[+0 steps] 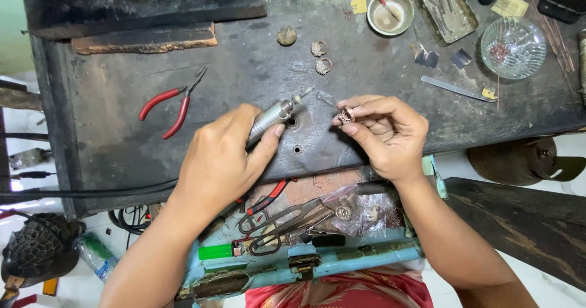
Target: Polishing a small piece of metal jewelry using a handheld rotary tool at a workbench.
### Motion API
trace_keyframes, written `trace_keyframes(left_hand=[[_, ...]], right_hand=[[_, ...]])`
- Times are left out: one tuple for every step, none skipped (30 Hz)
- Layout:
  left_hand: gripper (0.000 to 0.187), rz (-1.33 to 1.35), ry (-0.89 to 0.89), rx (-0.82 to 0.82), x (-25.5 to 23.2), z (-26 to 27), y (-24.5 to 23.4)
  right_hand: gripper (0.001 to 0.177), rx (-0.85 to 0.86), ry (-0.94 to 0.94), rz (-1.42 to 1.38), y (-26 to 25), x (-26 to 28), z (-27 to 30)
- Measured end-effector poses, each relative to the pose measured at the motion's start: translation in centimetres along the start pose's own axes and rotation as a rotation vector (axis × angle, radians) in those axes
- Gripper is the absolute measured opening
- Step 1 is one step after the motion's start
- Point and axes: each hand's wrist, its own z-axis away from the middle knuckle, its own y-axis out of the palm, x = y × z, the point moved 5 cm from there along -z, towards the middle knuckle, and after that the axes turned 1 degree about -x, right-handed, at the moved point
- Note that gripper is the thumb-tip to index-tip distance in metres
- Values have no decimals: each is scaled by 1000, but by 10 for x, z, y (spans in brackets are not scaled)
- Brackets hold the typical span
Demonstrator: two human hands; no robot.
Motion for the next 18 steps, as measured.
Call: trace_keyframes(left_hand=[[27,-4,5,-1,-2,0,0],[27,-6,5,9,-4,0,1],[28,-9,6,19,-6,1,2],[28,-12,10,19,-8,1,3],[27,-9,12,28,-9,3,5],[27,-6,14,37,-11,4,6],[27,-9,16,38,-12,7,8],[26,12,8,41,-11,11,10],[25,34,-1,45,-11,15,12],[25,32,1,47,-9,19,17],[24,36,23,-37,-7,22,18],[25,41,46,-120,-5,27,19],[25,43,46,-119,-5,29,21],[25,51,51,-152,-4,31,21],[26,58,52,-185,-4,34,21],[26,60,48,-185,-5,36,21],[25,79,48,-184,-5,37,19],[24,99,47,-184,-5,38,18]], right_hand=[[18,-3,-5,-2,0,0,1],[19,-25,18,2,-2,-1,1],[19,-47,41,5,-3,-3,2],[19,-51,37,3,-3,-2,1],[18,-55,48,0,-3,-1,1],[17,-59,59,-4,-2,-1,1],[17,-62,57,-6,-2,0,0],[15,-44,38,-15,-1,1,-1],[14,-25,20,-23,0,2,-1],[14,-28,19,-25,0,-2,-1],[20,-43,13,-77,-1,-5,-1],[26,-59,6,-130,-1,-9,0],[26,-59,7,-127,-2,-10,0],[31,-58,7,-135,-2,-11,1],[36,-54,10,-145,-1,-13,2],[36,-51,13,-144,-2,-12,3],[37,-42,11,-141,-2,-12,3],[38,-32,9,-137,-2,-12,3]])
